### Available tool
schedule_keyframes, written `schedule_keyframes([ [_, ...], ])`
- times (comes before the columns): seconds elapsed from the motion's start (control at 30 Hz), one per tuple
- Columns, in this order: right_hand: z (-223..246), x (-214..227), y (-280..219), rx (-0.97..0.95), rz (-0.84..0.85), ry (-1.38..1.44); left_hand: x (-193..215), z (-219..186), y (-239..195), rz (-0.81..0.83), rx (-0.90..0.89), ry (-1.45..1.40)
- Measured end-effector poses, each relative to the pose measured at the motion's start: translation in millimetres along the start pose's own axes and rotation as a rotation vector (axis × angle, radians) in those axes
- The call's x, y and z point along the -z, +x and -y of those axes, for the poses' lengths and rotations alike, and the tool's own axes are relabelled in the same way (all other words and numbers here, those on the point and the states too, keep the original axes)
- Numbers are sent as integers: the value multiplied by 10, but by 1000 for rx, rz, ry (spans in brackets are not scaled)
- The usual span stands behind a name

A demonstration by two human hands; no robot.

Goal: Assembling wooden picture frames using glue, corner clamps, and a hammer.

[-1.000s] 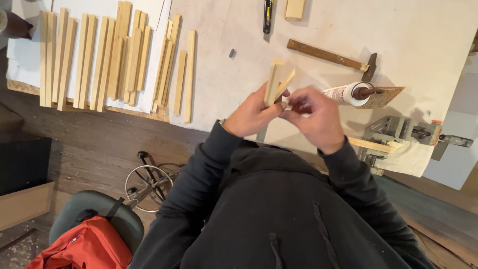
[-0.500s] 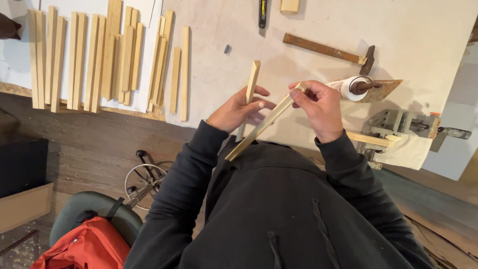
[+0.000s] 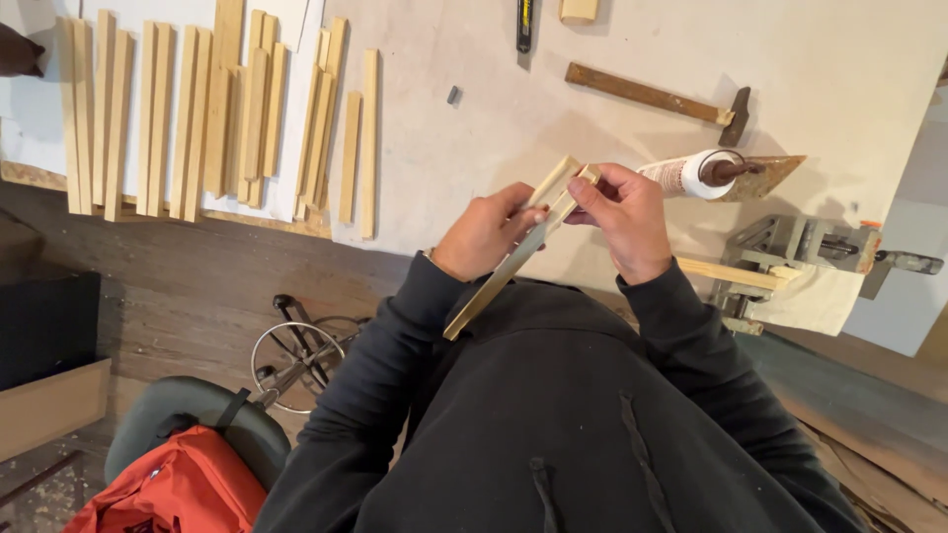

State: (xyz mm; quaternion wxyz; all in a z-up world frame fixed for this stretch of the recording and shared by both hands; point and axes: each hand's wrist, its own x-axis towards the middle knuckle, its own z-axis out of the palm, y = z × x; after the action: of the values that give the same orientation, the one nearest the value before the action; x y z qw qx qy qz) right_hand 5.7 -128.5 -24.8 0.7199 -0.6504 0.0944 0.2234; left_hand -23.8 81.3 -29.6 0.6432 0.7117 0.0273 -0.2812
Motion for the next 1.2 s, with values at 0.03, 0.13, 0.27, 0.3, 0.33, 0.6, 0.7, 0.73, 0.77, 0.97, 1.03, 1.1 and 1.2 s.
schedule_keyframes([
  [0.03, 33, -11, -30, -2, -4, 1, -32, -46, -20, 4, 1, 0],
  [0.13, 92, -26, -50, -11, 18, 26, -68, -168, -36, 81, 38, -171],
  [0.27, 52, 13, -55, 17, 23, -10, -65, -229, -51, 98, 71, -208],
  [0.3, 51, 17, -62, 26, 31, -25, -61, -242, -56, 107, 86, -228],
  [0.33, 87, -5, -69, 27, 25, -22, -55, -247, -51, 112, 87, -224],
  [0.6, 116, -19, -65, -15, 18, -16, -57, -257, -30, 107, 78, -166],
  [0.7, 124, -17, -60, -13, 24, -7, -53, -262, -29, 109, 63, -186],
  [0.73, 125, -16, -62, -14, 25, -6, -54, -266, -31, 109, 64, -186],
  [0.77, 126, -15, -64, -17, 28, 1, -54, -269, -32, 107, 75, -177],
  [0.97, 135, -5, -59, -33, 47, 24, -52, -276, -36, 116, 78, -173],
  [1.03, 138, 5, -47, -34, 52, 25, -52, -287, -27, 115, 75, -163],
  [1.1, 128, 13, -40, -38, 65, 53, -55, -288, -31, 120, 81, -179],
  [1.2, 118, 30, -28, -42, 66, 52, -70, -269, -5, 127, 77, -179],
])
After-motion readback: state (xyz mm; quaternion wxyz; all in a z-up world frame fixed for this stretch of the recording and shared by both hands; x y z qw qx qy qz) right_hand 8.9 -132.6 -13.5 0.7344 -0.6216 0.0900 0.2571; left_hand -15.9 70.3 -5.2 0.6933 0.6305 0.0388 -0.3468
